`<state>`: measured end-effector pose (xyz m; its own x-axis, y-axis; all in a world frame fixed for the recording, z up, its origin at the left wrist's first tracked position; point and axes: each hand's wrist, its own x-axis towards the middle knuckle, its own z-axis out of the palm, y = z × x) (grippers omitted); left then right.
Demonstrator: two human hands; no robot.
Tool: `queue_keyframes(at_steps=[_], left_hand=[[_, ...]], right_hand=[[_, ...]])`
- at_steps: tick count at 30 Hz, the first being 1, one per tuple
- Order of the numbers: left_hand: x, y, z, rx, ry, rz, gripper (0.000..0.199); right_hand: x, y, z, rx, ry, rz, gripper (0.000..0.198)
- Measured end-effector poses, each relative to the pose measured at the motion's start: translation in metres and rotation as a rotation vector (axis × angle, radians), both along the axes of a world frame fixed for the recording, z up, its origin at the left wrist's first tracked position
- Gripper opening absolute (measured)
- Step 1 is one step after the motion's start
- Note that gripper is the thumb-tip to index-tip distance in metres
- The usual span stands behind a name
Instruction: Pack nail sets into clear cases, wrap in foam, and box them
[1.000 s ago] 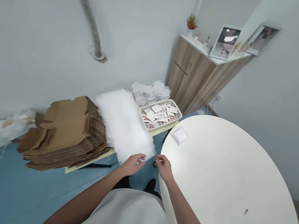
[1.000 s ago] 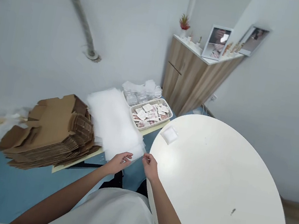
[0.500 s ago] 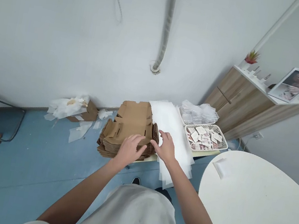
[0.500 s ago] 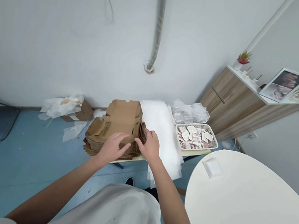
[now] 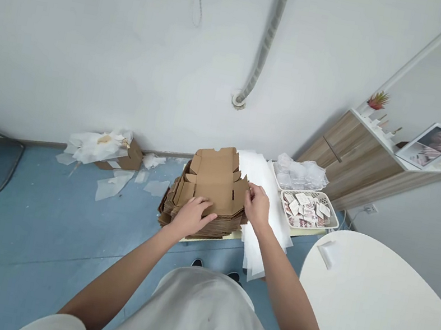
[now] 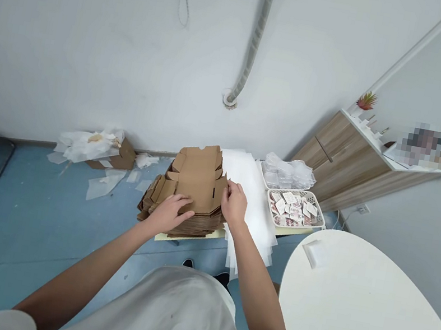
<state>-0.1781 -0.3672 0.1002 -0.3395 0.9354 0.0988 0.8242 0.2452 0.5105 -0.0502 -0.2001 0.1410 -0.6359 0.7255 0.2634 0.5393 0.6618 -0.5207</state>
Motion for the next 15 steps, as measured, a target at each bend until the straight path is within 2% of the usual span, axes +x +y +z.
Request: queue_keyframes(at_steps=[4, 8, 9, 12, 15], left_hand=[[-0.007, 0.005, 0.000, -0.035, 0.027, -0.135, 0.036], [-0.010, 0.008, -0.005, -0.039, 0.065, -0.132, 0.033], [-0.010, 0.008, -0.006, -0.029, 0.074, -0.127, 0.032], [-0.011, 0.008, -0.005, 0.006, 0.101, -0.121, 0.029], [-0.012, 0.004, 0.003, 0.038, 0.112, -0.116, 0.026]], right_hand=[[0.012, -0.004, -0.004, -0.081, 0.102, 0.006, 0.035], [0.023, -0.028, 0.007, 0.052, 0.128, 0.045, 0.040], [0.024, -0.036, 0.009, 0.066, 0.102, 0.113, 0.038], [0.024, -0.060, 0.007, 0.035, -0.101, 0.452, 0.028], [0.022, -0.073, -0.013, -0.030, -0.222, 0.464, 0.026]])
